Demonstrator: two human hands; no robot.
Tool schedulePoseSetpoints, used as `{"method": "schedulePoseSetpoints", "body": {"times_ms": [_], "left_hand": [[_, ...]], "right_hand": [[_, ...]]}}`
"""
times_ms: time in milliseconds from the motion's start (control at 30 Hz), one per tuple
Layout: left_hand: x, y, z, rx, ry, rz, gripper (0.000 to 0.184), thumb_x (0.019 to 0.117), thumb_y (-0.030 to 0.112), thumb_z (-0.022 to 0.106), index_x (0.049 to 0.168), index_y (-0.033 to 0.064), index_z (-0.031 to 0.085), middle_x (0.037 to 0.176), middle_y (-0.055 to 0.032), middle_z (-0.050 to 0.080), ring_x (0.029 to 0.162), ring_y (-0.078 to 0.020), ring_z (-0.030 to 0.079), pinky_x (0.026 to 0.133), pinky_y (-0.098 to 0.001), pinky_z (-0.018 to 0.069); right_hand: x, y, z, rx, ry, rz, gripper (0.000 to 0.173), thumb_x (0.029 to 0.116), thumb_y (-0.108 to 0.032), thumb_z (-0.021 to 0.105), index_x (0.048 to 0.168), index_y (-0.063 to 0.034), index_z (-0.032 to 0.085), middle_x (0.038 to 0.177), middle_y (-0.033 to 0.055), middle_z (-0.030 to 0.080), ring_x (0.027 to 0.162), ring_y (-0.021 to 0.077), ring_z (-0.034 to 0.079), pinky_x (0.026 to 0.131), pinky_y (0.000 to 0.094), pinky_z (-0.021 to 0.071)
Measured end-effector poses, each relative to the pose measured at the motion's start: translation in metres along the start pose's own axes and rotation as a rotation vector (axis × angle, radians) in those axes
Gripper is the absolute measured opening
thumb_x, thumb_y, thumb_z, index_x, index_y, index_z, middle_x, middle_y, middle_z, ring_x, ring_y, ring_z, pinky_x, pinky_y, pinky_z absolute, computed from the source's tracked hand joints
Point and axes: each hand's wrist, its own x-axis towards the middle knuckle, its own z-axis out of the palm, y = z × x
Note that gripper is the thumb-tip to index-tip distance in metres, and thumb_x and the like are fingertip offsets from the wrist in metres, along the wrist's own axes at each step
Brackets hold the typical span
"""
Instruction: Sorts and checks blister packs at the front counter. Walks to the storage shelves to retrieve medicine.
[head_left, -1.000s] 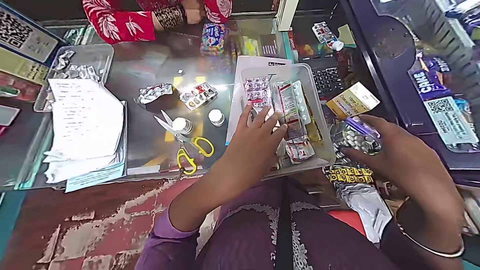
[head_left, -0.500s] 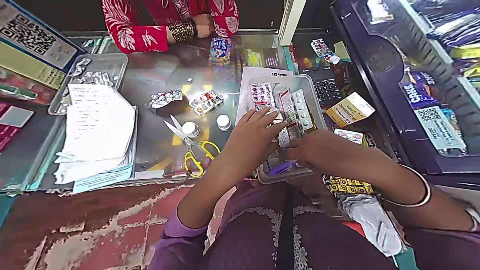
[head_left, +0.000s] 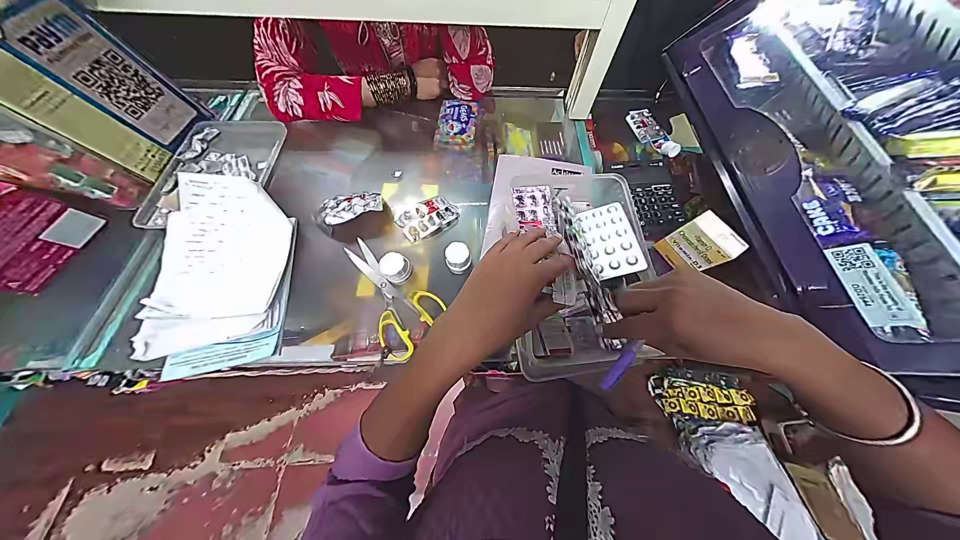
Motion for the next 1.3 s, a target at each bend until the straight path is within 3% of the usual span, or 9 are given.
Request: {"method": "schedulePoseSetpoints", "body": {"times_ms": [367,533,633,700,800,867,1100,1167,1300], "left_hand": [[-0.004,0.009,0.013,-0.028,-0.018,-0.038,0.040,0.0837,0.021,0.080,0.121,0.0076,0.072,0.134,-0.0163,0.065,0.136,-0.0394,0.052,0.112,-0.0659,0.0361],[-0.013,0.023,0.004,-0.119,-0.099,-0.032,0.067,0.0878,0.039,0.076,0.142,0.0032,0.058,0.156,-0.0198,0.046,0.148,-0.0401,0.037,0.116,-0.0739,0.0171],[-0.025,0.023,-0.028,-0.348,-0.052,0.041,0.090,0.0846,0.058,0.073,0.149,-0.0001,0.048,0.158,-0.0171,0.044,0.151,-0.0351,0.033,0.123,-0.0611,0.0190],[-0.033,0.032,-0.040,-0.510,0.026,0.083,0.102,0.0786,0.059,0.077,0.150,-0.0056,0.044,0.153,-0.0186,0.049,0.146,-0.0294,0.041,0.123,-0.0467,0.0303],[-0.034,0.054,-0.038,-0.754,0.020,0.159,0.081,0.0795,0.029,0.084,0.141,-0.0128,0.051,0.128,-0.0240,0.066,0.119,-0.0243,0.065,0.104,-0.0353,0.0493],[-0.040,0.060,-0.030,-0.846,0.005,0.136,0.058,0.0854,0.018,0.078,0.130,-0.0133,0.058,0.109,-0.0225,0.071,0.099,-0.0218,0.069,0.089,-0.0333,0.0545],[-0.074,0.050,-0.021,-0.916,0.028,-0.065,0.042,0.0871,0.012,0.073,0.119,-0.0123,0.060,0.101,-0.0196,0.068,0.094,-0.0197,0.067,0.085,-0.0341,0.0543],[-0.080,0.045,-0.024,-0.894,0.041,-0.083,0.035,0.0883,0.011,0.071,0.113,-0.0123,0.063,0.096,-0.0195,0.068,0.088,-0.0197,0.066,0.080,-0.0340,0.0537],[-0.091,0.033,-0.022,-0.887,0.031,-0.078,0.027,0.0930,0.013,0.067,0.105,-0.0107,0.065,0.087,-0.0170,0.067,0.081,-0.0174,0.064,0.072,-0.0317,0.0527]], "right_hand": [[-0.007,-0.002,-0.013,-0.194,0.110,-0.118,0.023,0.1010,-0.004,0.048,0.101,-0.0063,0.071,0.072,0.0066,0.060,0.060,0.0221,0.059,0.048,0.0325,0.0465],[-0.018,-0.020,-0.061,-0.171,0.422,0.052,0.028,0.1097,-0.022,0.041,0.108,-0.0111,0.066,0.075,0.0062,0.058,0.068,0.0179,0.057,0.060,0.0280,0.0455],[-0.013,-0.043,-0.067,-0.070,0.550,0.177,0.026,0.1067,-0.031,0.050,0.097,-0.0114,0.065,0.070,0.0046,0.056,0.065,0.0138,0.054,0.061,0.0252,0.0437],[0.005,-0.056,-0.063,0.042,0.528,0.173,0.026,0.1043,-0.027,0.054,0.090,-0.0077,0.064,0.064,0.0079,0.054,0.060,0.0180,0.051,0.058,0.0288,0.0422],[0.034,-0.060,-0.052,0.191,0.439,0.034,0.018,0.1016,-0.018,0.059,0.092,-0.0055,0.067,0.065,0.0098,0.057,0.062,0.0197,0.053,0.062,0.0269,0.0441],[0.047,-0.056,-0.047,0.356,0.388,-0.038,0.018,0.1013,-0.016,0.063,0.094,-0.0028,0.071,0.069,0.0125,0.060,0.068,0.0196,0.055,0.066,0.0250,0.0443],[0.073,-0.041,-0.020,0.569,0.271,0.088,0.019,0.1025,-0.022,0.063,0.105,-0.0044,0.068,0.101,0.0106,0.067,0.095,0.0024,0.062,0.085,0.0105,0.0483],[0.080,-0.037,-0.015,0.605,0.212,0.076,0.020,0.1044,-0.021,0.058,0.111,-0.0035,0.066,0.099,0.0112,0.069,0.086,0.0029,0.061,0.078,0.0112,0.0481],[0.094,-0.020,-0.004,0.672,0.164,-0.071,0.026,0.1068,-0.023,0.051,0.107,-0.0068,0.072,0.100,0.0045,0.071,0.099,0.0012,0.065,0.089,0.0121,0.0505]]}}
